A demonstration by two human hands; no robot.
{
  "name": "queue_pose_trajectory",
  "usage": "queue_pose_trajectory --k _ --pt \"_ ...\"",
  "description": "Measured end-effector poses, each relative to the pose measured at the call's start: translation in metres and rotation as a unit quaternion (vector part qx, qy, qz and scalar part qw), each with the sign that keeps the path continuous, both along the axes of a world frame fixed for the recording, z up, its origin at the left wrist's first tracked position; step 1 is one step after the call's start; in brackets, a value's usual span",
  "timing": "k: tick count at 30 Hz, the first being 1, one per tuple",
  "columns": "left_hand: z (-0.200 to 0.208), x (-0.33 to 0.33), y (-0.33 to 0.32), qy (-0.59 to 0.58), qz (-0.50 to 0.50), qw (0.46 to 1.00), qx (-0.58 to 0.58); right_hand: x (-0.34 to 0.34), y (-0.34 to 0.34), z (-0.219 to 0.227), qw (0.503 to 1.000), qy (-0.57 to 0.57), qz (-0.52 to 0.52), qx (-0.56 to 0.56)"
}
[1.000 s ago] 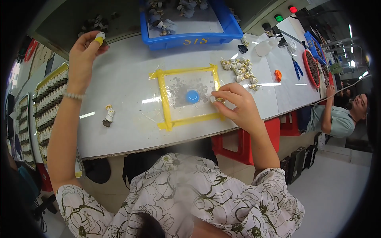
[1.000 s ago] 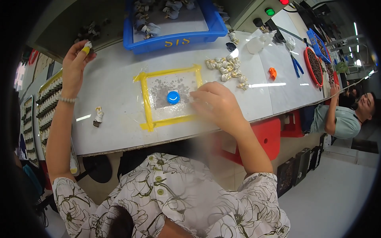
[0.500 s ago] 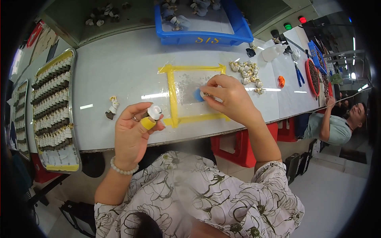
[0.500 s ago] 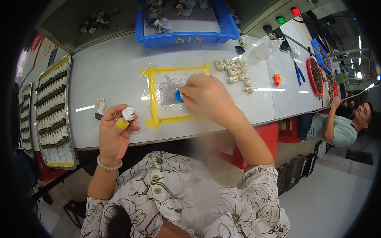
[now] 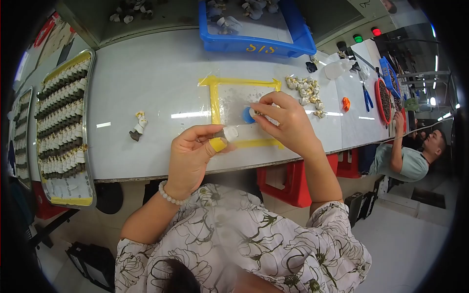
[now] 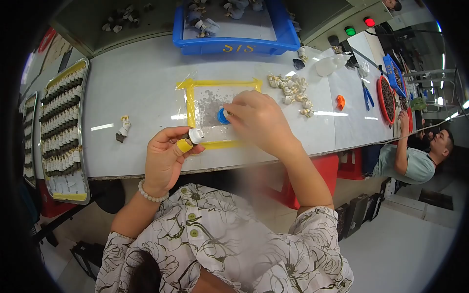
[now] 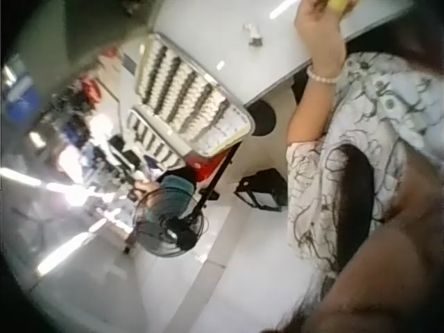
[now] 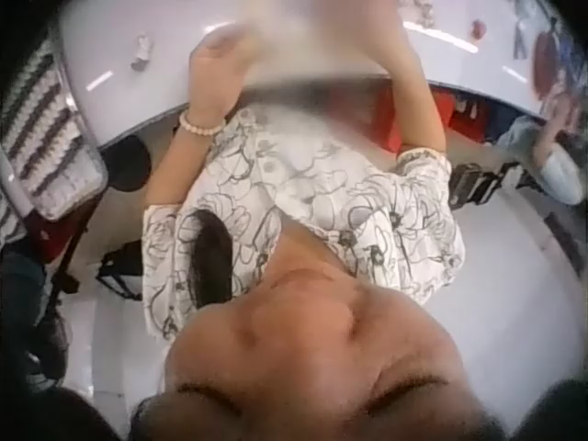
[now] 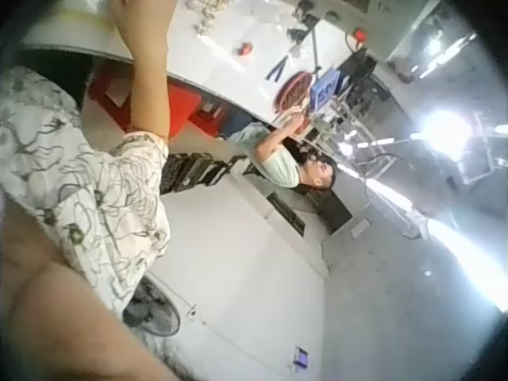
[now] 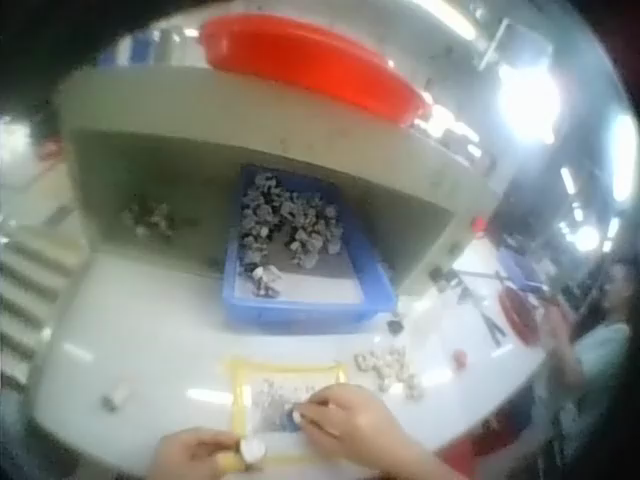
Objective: The person applies adhesive to small plastic figurines using an applicator tool, then organizes the figurines into plastic trays.
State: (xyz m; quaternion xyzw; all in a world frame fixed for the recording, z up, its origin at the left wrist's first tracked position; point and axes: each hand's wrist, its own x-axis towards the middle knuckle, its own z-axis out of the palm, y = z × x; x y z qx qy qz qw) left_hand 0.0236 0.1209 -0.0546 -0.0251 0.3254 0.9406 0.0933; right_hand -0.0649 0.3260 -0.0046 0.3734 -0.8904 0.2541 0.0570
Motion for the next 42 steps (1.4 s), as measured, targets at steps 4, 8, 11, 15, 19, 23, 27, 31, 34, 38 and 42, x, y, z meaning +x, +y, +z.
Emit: queue_pose_trajectory --k 4,8,11,15,19,23,27,31,34,38,42 --pt "-0.001 0.001 0.001 0.005 0.005 1.000 -0.018 0.008 -0.004 0.008 0.996 -0.045 -0.017 -0.077" --pt "-0.004 0.002 0.003 0.016 0.014 0.999 -0.044 0.019 -0.011 0.016 0.968 -0.178 -0.002 -0.175" --pt "-0.005 0.002 0.003 0.026 0.012 0.998 -0.048 0.023 -0.013 0.017 0.958 -0.216 0.017 -0.188" --pt "-0.005 0.003 0.003 0.019 0.014 0.998 -0.055 0.024 -0.017 0.015 0.956 -0.228 0.024 -0.183" --pt "-0.004 0.003 0.003 0.024 0.024 0.998 -0.061 0.024 -0.020 0.012 0.958 -0.227 0.025 -0.173" --pt "-0.004 0.005 0.003 0.013 0.022 0.994 -0.110 0.027 -0.021 0.014 0.948 -0.268 0.009 -0.169" --pt "-0.002 0.008 0.005 0.006 0.025 0.993 -0.112 0.030 -0.023 0.014 0.938 -0.292 0.004 -0.185" --pt "-0.001 0.005 0.006 0.017 0.027 0.995 -0.090 0.030 -0.019 0.008 0.946 -0.265 0.007 -0.184" --pt "0.004 0.004 0.006 0.009 0.011 0.995 -0.096 0.031 -0.014 0.000 0.937 -0.267 0.025 -0.225" --pt "0.011 0.013 -0.006 0.025 -0.010 0.970 -0.243 0.036 0.002 0.003 0.939 -0.271 0.013 -0.212" --pt "0.014 0.028 -0.045 0.221 0.153 0.749 -0.606 0.026 0.068 -0.003 0.966 -0.021 -0.226 -0.125"
